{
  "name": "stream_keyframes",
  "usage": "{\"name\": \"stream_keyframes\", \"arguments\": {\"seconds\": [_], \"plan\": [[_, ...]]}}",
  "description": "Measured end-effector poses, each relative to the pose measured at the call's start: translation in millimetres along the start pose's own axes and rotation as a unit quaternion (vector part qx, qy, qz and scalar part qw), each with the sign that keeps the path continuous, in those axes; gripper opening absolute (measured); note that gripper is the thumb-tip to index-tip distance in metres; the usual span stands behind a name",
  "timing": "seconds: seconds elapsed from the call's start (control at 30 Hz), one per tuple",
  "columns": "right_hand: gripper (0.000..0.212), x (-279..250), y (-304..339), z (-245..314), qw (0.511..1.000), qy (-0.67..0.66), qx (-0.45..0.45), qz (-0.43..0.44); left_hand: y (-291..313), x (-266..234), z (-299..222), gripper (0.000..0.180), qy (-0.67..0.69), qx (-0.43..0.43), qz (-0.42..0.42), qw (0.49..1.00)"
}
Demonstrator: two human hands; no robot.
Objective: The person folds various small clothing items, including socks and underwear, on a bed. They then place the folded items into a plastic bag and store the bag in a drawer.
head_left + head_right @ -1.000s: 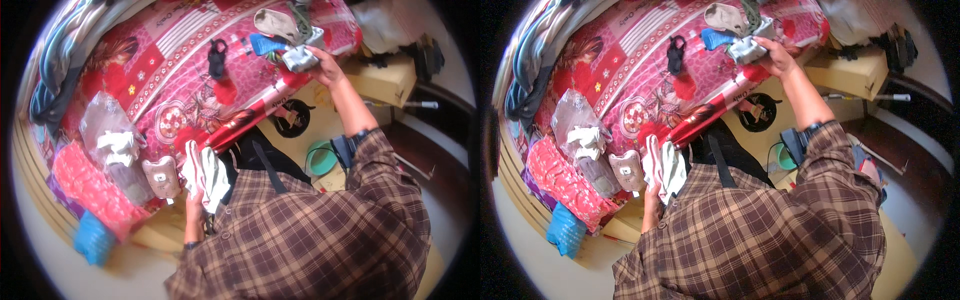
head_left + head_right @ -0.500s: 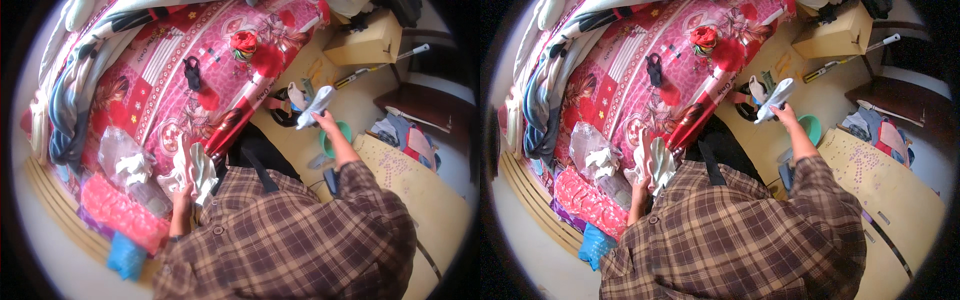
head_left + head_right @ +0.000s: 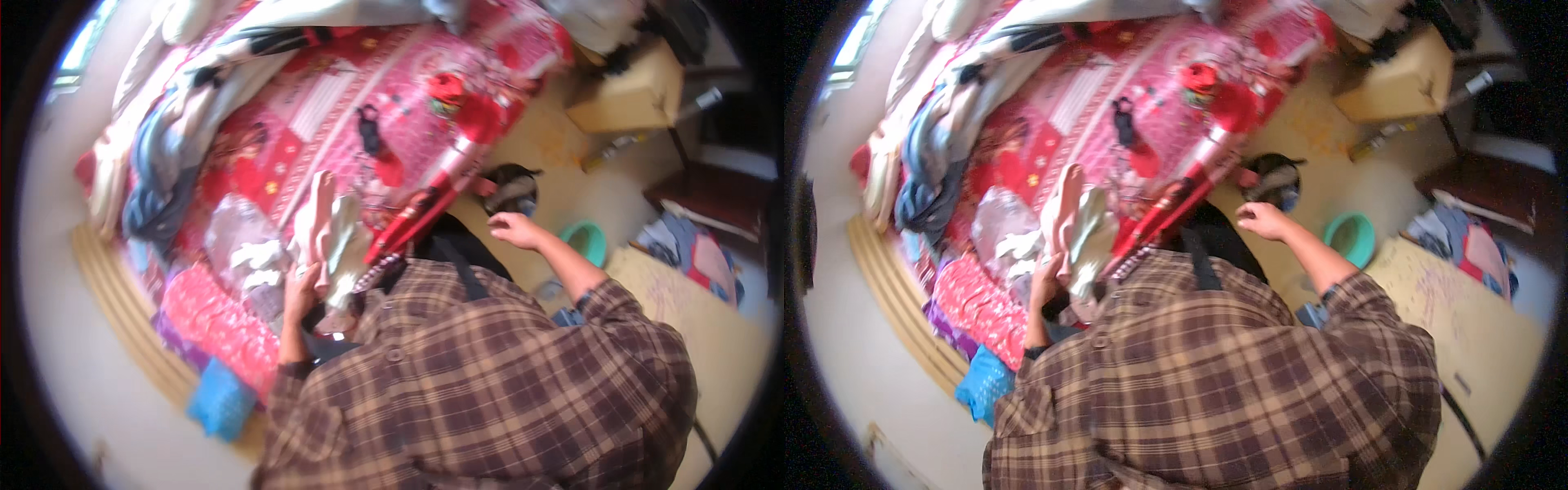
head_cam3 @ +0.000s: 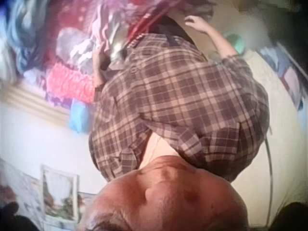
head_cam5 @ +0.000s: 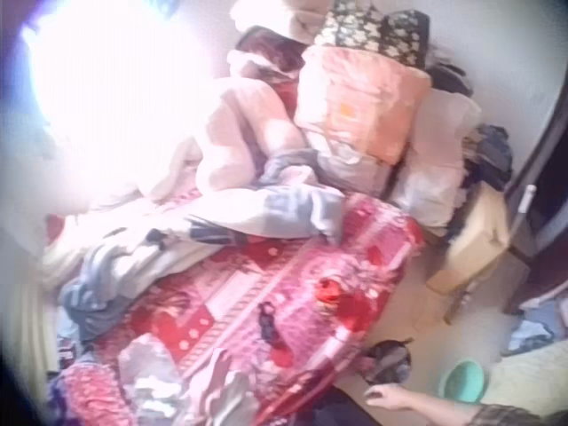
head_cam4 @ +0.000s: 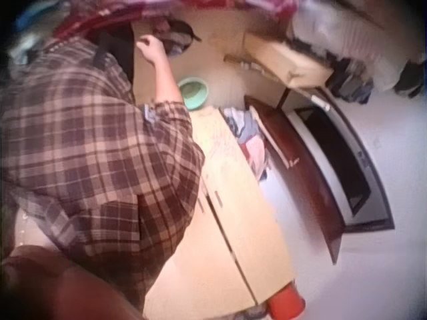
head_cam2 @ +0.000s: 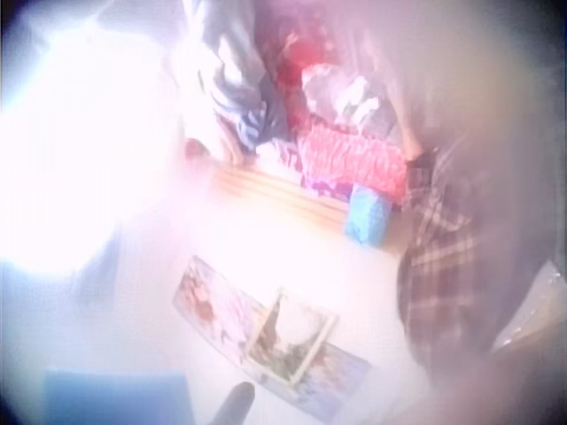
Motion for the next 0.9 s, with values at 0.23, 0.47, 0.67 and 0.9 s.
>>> {"name": "stream_keyframes", "arguments": {"seconds": [0.23, 0.47, 0.67, 0.9], "plan": [[0.043, 129, -17, 185, 0.945, 0.049, -0.152, 0.285, 41, 9, -31, 0.009, 0.397, 0.103, 0.037, 0.911], [0.068, 194, -24, 288, 0.782, -0.402, -0.023, 0.476, 75, 48, -67, 0.03, 0.293, 0.067, 0.094, 0.949], [0.044, 211, -43, 267, 0.879, -0.303, 0.013, 0.368, 91, 49, -108, 0.024, -0.29, 0.216, -0.071, 0.93], [0.027, 188, -58, 278, 0.885, -0.361, 0.02, 0.294, 92, 57, -108, 0.061, -0.191, 0.243, -0.036, 0.95]]}}
Point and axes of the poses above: each hand's wrist, its own y-axis away from the middle knuckle, its own x-axis out of the palm, z = x × y, the point moved 7 cm from there along -y, towards the middle knuckle, and after that the axes turned 12 degrees about -y, right-handed, at the moved point
